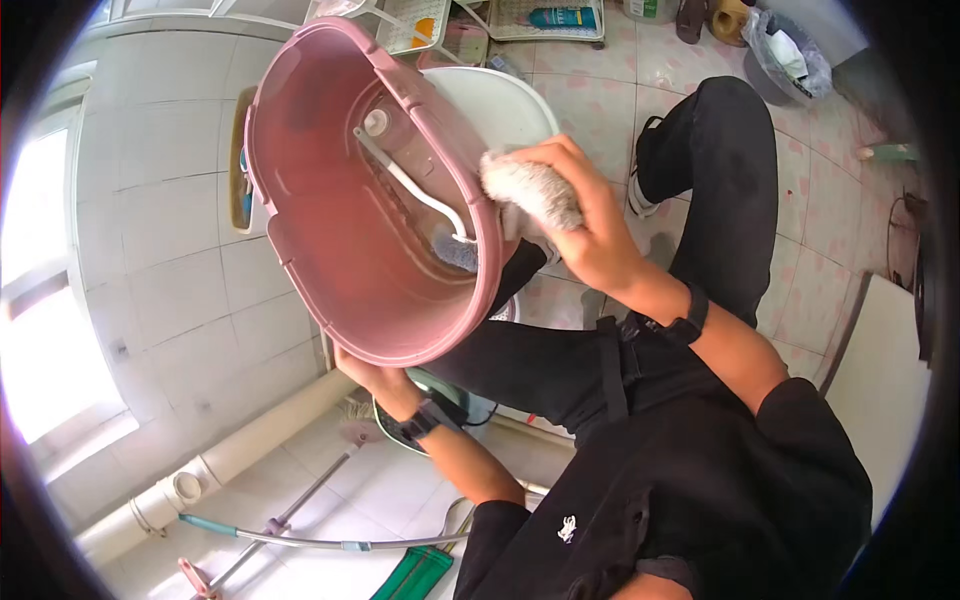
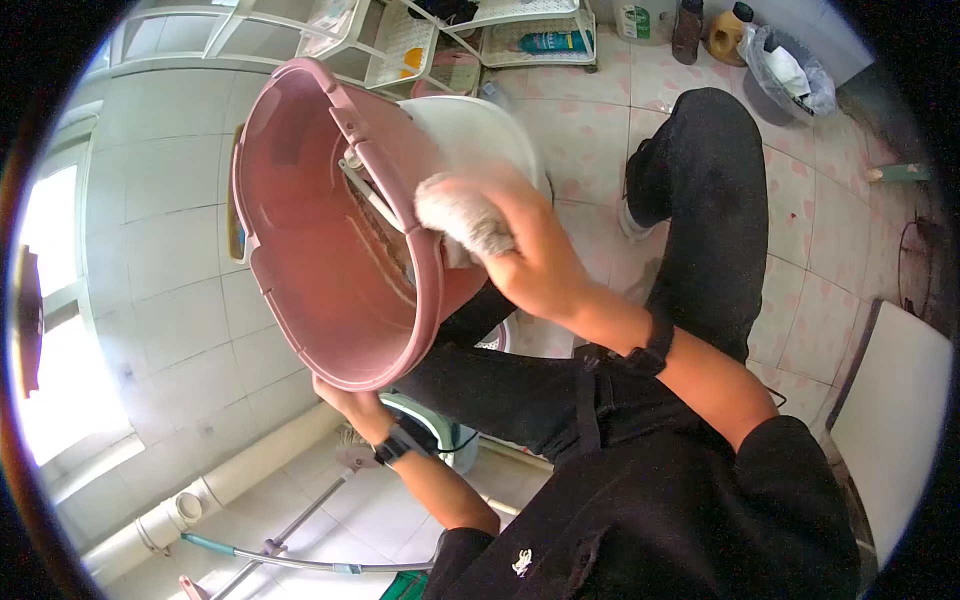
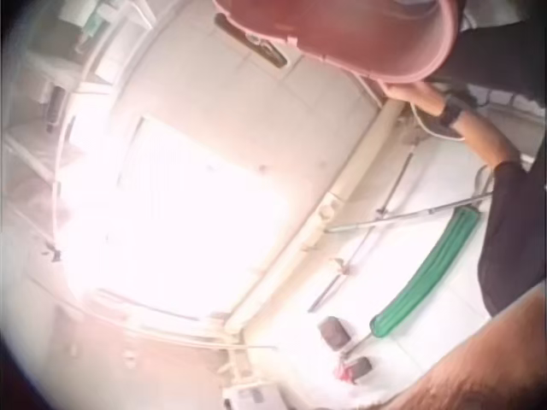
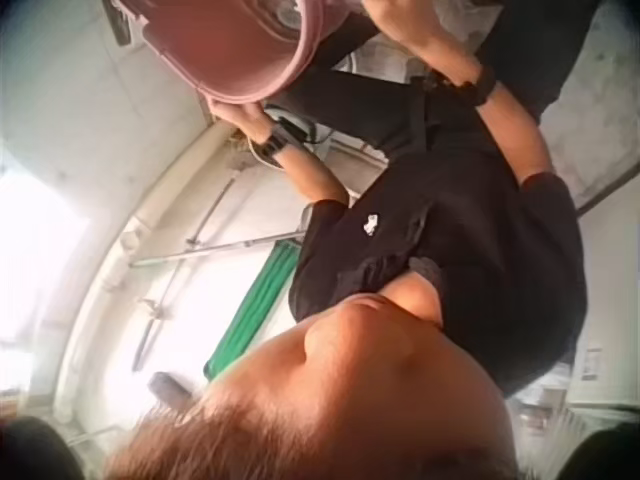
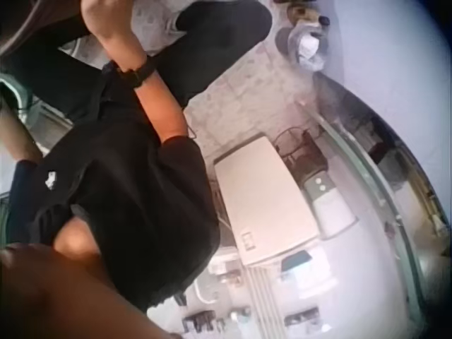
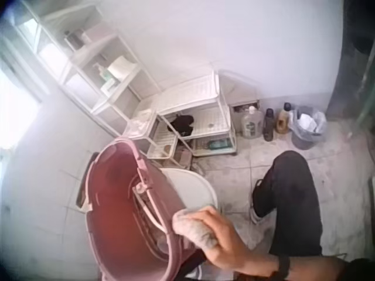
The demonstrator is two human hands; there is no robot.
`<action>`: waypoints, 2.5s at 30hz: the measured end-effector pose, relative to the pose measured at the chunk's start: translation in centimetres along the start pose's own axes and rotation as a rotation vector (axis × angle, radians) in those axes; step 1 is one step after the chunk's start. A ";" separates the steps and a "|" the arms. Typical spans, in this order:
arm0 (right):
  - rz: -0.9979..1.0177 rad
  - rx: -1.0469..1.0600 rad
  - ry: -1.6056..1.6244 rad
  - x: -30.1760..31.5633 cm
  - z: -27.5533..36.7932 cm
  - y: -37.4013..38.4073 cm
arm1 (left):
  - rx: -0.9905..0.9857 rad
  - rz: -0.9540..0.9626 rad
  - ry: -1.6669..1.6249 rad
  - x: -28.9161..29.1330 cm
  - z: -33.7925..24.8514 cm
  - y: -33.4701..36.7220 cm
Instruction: Cleaning a pink mop bucket with a rag and a brush inside a bathroom.
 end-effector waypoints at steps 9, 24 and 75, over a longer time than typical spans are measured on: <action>-0.162 -0.145 0.088 2.1 -0.1 1.2 | -0.127 0.141 -0.841 -8.0 0.0 -11.8; 0.168 -0.021 0.069 -2.6 2.4 -1.9 | -0.020 -0.108 -0.953 -6.8 -2.8 -9.5; 1.053 0.170 -1.088 -1.6 10.9 5.3 | 0.024 -0.299 -0.900 -13.6 -4.4 -11.9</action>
Point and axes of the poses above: each hand's wrist, its own y-axis towards the middle knuckle, its own x-axis out of the back of the hand, z = x × y, the point moved 2 cm from there along y, towards the middle knuckle, and after that the axes turned 8 degrees about -x, right-handed, at the moved point
